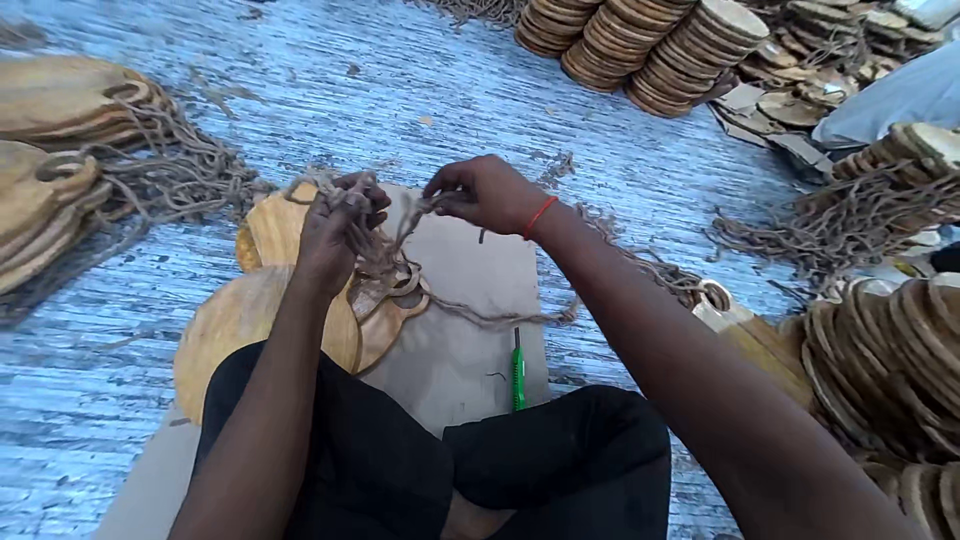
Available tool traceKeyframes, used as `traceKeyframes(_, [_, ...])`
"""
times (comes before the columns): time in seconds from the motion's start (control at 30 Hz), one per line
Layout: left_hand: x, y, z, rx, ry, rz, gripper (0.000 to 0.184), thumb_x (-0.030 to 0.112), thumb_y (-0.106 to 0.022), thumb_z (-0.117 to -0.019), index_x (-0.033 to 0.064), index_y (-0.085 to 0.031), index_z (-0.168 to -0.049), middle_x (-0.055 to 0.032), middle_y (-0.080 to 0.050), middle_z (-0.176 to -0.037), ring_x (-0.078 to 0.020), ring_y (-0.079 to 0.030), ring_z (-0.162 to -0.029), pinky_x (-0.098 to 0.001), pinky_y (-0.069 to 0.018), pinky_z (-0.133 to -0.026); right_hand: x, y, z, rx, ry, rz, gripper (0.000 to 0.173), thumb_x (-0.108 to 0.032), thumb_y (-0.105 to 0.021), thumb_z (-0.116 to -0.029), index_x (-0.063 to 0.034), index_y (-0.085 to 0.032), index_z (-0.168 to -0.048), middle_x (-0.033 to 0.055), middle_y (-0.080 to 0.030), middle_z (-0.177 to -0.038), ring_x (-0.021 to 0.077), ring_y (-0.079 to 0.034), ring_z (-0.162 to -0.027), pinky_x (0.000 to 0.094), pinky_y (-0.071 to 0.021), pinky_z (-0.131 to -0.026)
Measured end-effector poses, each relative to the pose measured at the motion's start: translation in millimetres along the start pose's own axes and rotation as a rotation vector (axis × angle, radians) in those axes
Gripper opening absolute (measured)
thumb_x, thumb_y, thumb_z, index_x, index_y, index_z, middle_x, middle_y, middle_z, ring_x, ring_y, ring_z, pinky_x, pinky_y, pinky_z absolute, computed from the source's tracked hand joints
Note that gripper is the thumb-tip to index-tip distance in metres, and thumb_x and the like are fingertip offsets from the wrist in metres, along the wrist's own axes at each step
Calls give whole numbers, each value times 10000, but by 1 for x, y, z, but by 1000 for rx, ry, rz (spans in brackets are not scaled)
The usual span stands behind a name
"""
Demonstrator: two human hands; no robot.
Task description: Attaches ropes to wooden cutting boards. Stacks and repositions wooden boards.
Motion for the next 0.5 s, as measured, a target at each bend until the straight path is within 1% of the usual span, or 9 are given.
traceKeyframes(0.03, [-2, -9, 2, -49, -5, -28, 297, 87, -378, -1071, 70, -502, -1340, -58, -706, -1152, -190, -701, -1057, -395, -580, -967, -16, -3, -6, -22, 30, 26, 223, -171, -692, -982, -78, -725, -1183, 105, -745, -1040, 263, -714, -958, 515, -551, -910])
traceKeyframes(0.1, [-9, -14, 5, -54, -1, -93, 306, 64, -398, -1049, 90, -523, -1327, -11, -682, -1108, -116, -684, -944, -325, -591, -872, -34, -13, -17, -66, 50, 98, 203, -171, -676, -989, -70, -704, -1163, 118, -734, -1055, 303, -704, -999, 556, -539, -901])
traceKeyframes(0.13, [-14, -11, 6, -30, 13, -102, 303, 74, -404, -1052, 97, -522, -1330, -12, -669, -1102, -111, -675, -931, -324, -589, -857, -36, -18, -20, -73, 58, 107, 205, -168, -673, -989, -65, -692, -1166, 119, -730, -1057, 307, -701, -1006, 554, -539, -898])
traceKeyframes(0.2, [-21, -5, 5, -7, 35, -144, 311, 109, -414, -1060, 107, -515, -1355, -18, -662, -1097, -110, -676, -922, -325, -596, -835, -33, -30, -22, -60, 81, 43, 205, -144, -687, -975, -49, -696, -1157, 117, -734, -1049, 292, -705, -996, 538, -545, -908])
traceKeyframes(0.27, [-24, -10, 7, -71, 56, -233, 317, 114, -438, -1049, 90, -514, -1356, -23, -677, -1059, -102, -681, -867, -302, -597, -787, -25, -41, -18, -76, 68, -18, 196, -128, -683, -980, -36, -702, -1152, 127, -730, -1061, 288, -700, -1003, 531, -537, -925])
traceKeyframes(0.33, [-30, -26, 13, -197, 98, -316, 298, 57, -491, -1034, 41, -518, -1330, -41, -695, -981, -108, -699, -790, -291, -615, -738, -10, -49, -7, -93, 34, -57, 198, -135, -695, -977, -24, -698, -1142, 132, -731, -1045, 288, -705, -980, 535, -540, -908])
traceKeyframes(0.37, [-37, -35, 17, -254, 133, -366, 307, 34, -540, -1006, 25, -527, -1313, -40, -683, -935, -103, -680, -753, -281, -601, -710, -1, -54, -1, -102, 10, -86, 218, -141, -715, -965, -15, -690, -1141, 133, -732, -1026, 283, -708, -955, 533, -546, -894])
traceKeyframes(0.43, [-56, -52, 26, -332, 240, -435, 318, 3, -637, -960, 2, -561, -1268, -59, -687, -881, -116, -670, -694, -292, -600, -657, 21, -65, 16, -142, -58, -127, 307, -165, -773, -927, -13, -657, -1167, 127, -725, -990, 280, -706, -909, 530, -556, -870])
traceKeyframes(0.5, [-83, -67, 35, -409, 346, -523, 308, 25, -678, -953, 11, -584, -1246, -78, -699, -897, -131, -646, -669, -304, -568, -621, 46, -78, 38, -196, -114, -78, 381, -210, -811, -897, -37, -647, -1194, 123, -728, -956, 304, -710, -880, 576, -556, -849])
Point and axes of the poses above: each hand's wrist, its own z-axis away from the middle knuckle, its own y-axis out of the back of the hand, x = y × z, the point moved 9 cm from there along -z, towards the middle knuckle
